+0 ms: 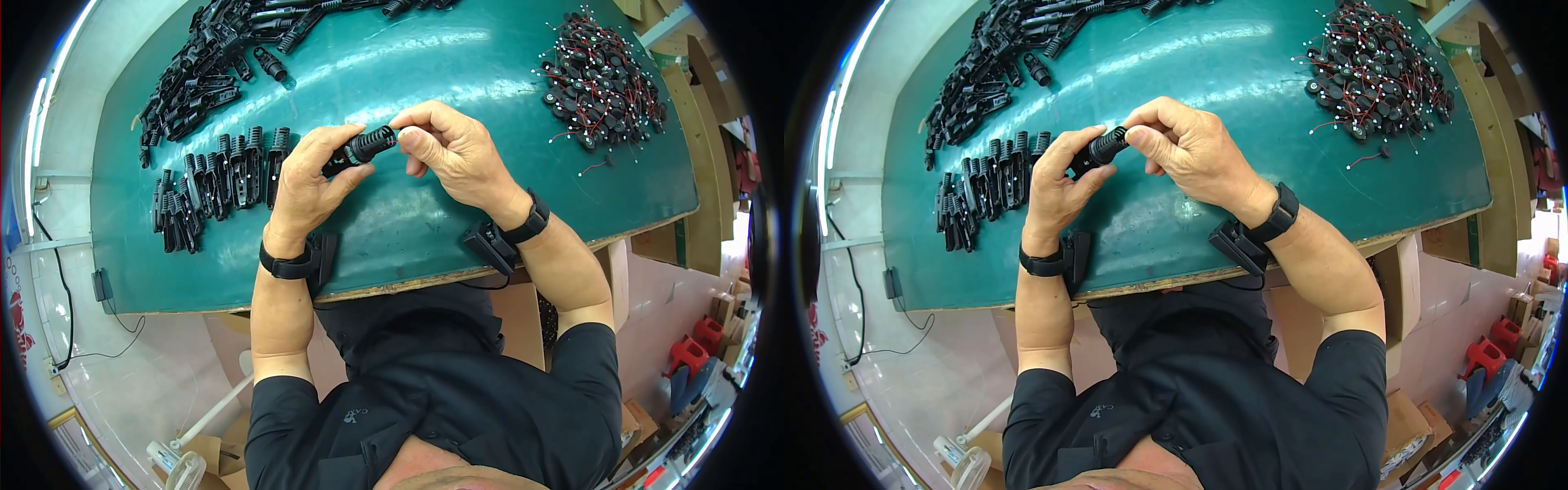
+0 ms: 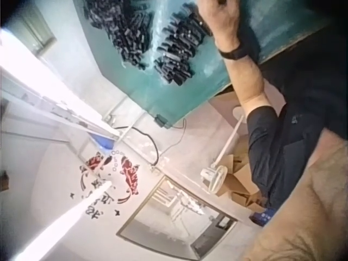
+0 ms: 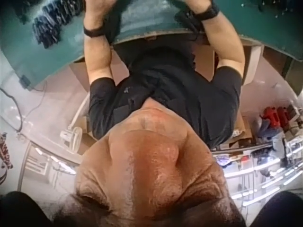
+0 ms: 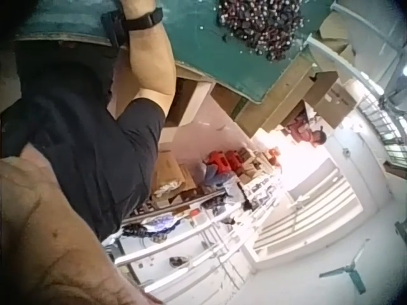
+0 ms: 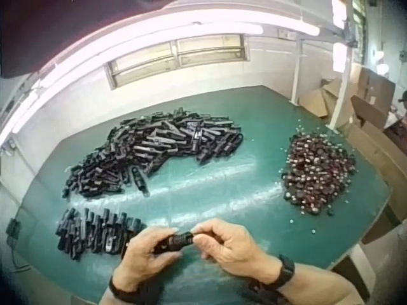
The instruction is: The person picks up a black plastic housing and a speaker with wires, threads the wires through the housing, and presses the speaker into the end. They then snap a matching plastic cover onto the housing and place the completed assembly onto the table.
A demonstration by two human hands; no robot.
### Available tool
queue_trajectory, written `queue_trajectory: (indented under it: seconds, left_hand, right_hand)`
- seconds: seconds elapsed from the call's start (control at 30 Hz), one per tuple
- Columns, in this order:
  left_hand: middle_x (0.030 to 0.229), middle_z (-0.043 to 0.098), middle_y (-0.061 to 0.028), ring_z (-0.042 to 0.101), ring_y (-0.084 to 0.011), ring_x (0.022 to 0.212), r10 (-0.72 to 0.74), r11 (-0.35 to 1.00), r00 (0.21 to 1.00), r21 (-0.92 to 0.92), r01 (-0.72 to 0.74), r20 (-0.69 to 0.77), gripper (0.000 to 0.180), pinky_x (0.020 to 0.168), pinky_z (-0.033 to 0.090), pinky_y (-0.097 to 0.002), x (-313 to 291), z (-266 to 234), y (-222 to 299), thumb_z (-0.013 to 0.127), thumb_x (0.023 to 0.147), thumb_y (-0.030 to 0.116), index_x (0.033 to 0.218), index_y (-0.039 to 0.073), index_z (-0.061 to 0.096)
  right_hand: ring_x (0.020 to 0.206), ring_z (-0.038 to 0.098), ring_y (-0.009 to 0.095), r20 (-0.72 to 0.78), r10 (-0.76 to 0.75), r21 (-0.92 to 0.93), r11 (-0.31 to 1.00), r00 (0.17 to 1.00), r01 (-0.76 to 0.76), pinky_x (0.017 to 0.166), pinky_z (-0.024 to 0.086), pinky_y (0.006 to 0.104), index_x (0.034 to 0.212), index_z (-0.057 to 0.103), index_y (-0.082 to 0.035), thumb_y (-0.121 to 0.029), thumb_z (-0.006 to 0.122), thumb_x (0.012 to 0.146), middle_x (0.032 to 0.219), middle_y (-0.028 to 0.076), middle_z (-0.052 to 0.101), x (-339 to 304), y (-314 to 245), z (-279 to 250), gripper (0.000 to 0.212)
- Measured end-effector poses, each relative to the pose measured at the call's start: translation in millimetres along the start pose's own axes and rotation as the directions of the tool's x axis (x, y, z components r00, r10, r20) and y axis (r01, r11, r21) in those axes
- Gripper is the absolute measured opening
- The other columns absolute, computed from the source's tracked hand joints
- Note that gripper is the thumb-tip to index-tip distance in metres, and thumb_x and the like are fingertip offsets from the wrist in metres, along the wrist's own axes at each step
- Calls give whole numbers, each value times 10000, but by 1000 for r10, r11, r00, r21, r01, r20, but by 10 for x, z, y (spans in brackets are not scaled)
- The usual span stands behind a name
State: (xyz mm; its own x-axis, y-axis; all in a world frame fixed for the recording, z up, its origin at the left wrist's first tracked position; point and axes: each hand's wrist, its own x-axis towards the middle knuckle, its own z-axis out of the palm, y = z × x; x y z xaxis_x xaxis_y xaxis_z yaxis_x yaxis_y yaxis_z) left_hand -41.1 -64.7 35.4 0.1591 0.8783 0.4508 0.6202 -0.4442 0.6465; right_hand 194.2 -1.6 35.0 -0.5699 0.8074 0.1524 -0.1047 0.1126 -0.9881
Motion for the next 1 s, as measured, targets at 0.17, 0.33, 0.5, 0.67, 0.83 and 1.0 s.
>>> queue_trajectory:
  seconds: [0.17,0.33,0.5,0.67,0.83,1.0]
  left_hand:
    - [1064,730,-115,697,-250,910,-19,1000,1000,13,19,18,531,797,561,-342,-21,-32,10,911,742,96,1228,46,704]
    - [1029,720,-106,684,-217,848,-81,993,997,-86,81,-2,494,748,557,-315,-63,-25,2,914,751,104,1194,41,704]
    - [992,712,-95,671,-188,794,-53,996,998,-76,55,29,463,717,552,-294,-71,-43,14,916,758,119,1158,31,699]
    - [973,715,-91,671,-187,772,-52,997,998,-55,54,39,449,706,552,-292,-91,-71,37,914,765,131,1147,25,702]
    - [968,724,-94,672,-181,761,-84,995,996,-58,86,34,432,693,549,-290,-115,-90,31,906,776,135,1144,19,710]
    - [974,730,-97,674,-171,760,-117,989,993,-85,118,18,427,689,548,-284,-103,-109,10,905,780,136,1144,14,718]
  right_hand:
    - [706,652,62,-32,3,20,1000,999,-3,631,558,218,1160,685,-36,-242,698,1035,848,-2,659,18,50,64,241]
    - [668,640,54,-69,-29,-9,1000,997,28,584,532,206,1110,690,-45,-236,717,1023,808,-11,654,15,64,97,212]
    - [606,621,48,-75,-94,-160,984,993,81,531,503,201,1049,696,-46,-230,734,1011,750,-21,640,1,106,92,192]
    - [580,615,53,-84,-243,-302,930,966,208,506,485,205,1043,707,-41,-219,754,993,727,-7,655,-3,149,108,191]
    - [593,636,65,-83,-318,-303,911,944,280,505,492,214,1102,724,-28,-196,773,972,773,23,697,4,127,151,217]
    - [656,682,85,15,-468,-463,780,884,421,557,534,228,1180,733,-17,-142,782,958,849,50,731,12,83,98,259]
